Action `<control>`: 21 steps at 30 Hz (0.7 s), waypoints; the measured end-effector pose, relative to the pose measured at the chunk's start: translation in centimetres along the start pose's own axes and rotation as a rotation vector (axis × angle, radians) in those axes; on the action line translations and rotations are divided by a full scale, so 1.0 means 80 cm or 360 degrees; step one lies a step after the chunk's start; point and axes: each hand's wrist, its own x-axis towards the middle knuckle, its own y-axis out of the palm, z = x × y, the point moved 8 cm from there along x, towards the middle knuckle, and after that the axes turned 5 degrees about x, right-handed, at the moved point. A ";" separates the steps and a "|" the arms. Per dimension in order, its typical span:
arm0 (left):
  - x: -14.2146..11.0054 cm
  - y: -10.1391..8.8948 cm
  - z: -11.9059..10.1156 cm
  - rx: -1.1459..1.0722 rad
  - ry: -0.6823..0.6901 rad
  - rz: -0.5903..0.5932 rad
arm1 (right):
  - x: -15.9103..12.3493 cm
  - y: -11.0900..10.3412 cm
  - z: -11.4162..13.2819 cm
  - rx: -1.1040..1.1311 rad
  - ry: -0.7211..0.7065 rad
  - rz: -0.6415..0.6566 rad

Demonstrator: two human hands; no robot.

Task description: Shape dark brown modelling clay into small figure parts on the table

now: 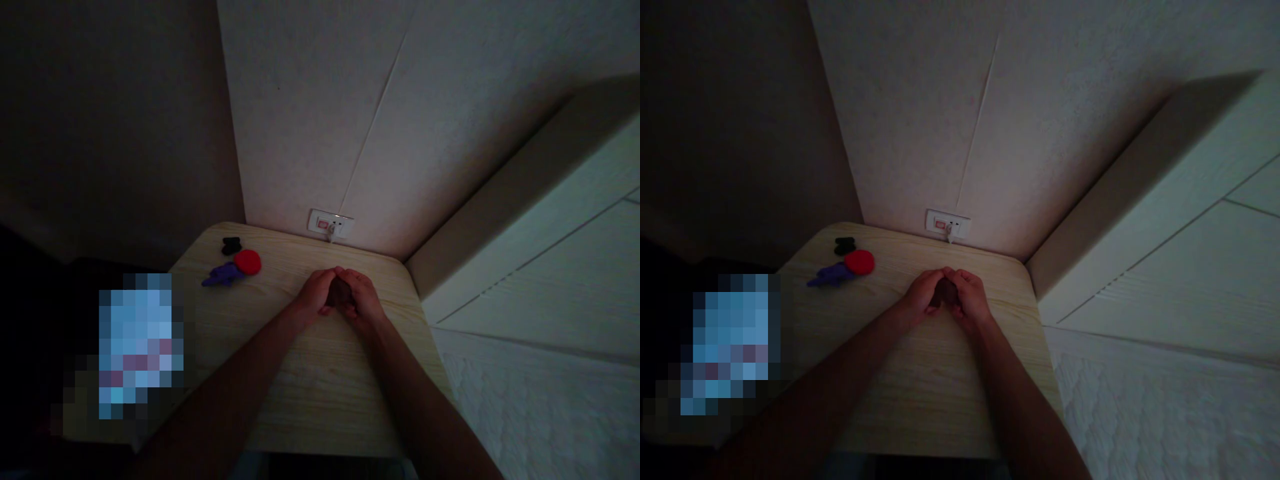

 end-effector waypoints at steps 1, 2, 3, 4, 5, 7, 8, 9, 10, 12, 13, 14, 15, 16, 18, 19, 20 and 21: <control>0.000 0.001 -0.001 0.0012 -0.0013 0.0029 | 0.000 0.000 0.000 0.0012 0.0006 0.0016; -0.001 0.002 -0.002 0.0038 -0.0020 0.0060 | 0.001 0.001 0.000 0.0021 0.0012 0.0029; -0.001 0.003 -0.003 0.0065 -0.0026 0.0087 | 0.001 0.001 -0.001 0.0028 0.0017 0.0039; 0.000 0.003 -0.003 0.0075 -0.0032 0.0101 | 0.002 0.001 -0.001 0.0030 0.0024 0.0047; 0.001 0.003 -0.003 0.0083 -0.0036 0.0109 | 0.002 0.002 -0.003 0.0031 0.0033 0.0053; 0.003 0.001 -0.004 0.0096 -0.0024 0.0093 | 0.003 0.001 -0.006 0.0010 0.0032 0.0050; 0.005 -0.001 -0.005 0.0100 -0.0002 0.0065 | 0.004 0.000 -0.006 -0.0022 0.0008 0.0040; 0.007 -0.003 -0.006 0.0102 0.0029 0.0026 | 0.004 -0.002 -0.005 -0.0066 -0.0038 0.0027; 0.009 -0.006 -0.007 0.0103 0.0063 -0.0017 | 0.004 -0.003 -0.003 -0.0120 -0.0095 0.0021; 0.011 -0.010 -0.009 0.0099 0.0120 -0.0082 | 0.004 -0.005 0.002 -0.0211 -0.0193 0.0030; 0.012 -0.011 -0.009 0.0099 0.0131 -0.0089 | 0.004 -0.006 0.003 -0.0232 -0.0199 0.0053; 0.013 -0.010 -0.008 0.0100 0.0128 -0.0077 | 0.003 -0.006 0.002 -0.0231 -0.0172 0.0088; 0.012 -0.008 -0.007 0.0101 0.0114 -0.0051 | 0.003 -0.005 0.001 -0.0214 -0.0117 0.0134; 0.012 -0.006 -0.006 0.0100 0.0092 -0.0017 | 0.002 -0.005 -0.001 -0.0189 -0.0047 0.0187; 0.009 0.000 -0.005 0.0090 0.0035 0.0075 | -0.001 -0.002 -0.003 -0.0150 0.0096 0.0312; 0.007 0.003 -0.005 0.0080 0.0005 0.0130 | -0.002 -0.002 -0.003 -0.0140 0.0158 0.0372; 0.004 0.005 -0.006 0.0066 -0.0025 0.0189 | -0.004 -0.002 -0.003 -0.0123 0.0209 0.0418; 0.002 0.007 -0.008 0.0047 -0.0055 0.0250 | -0.004 -0.004 -0.001 -0.0089 0.0243 0.0443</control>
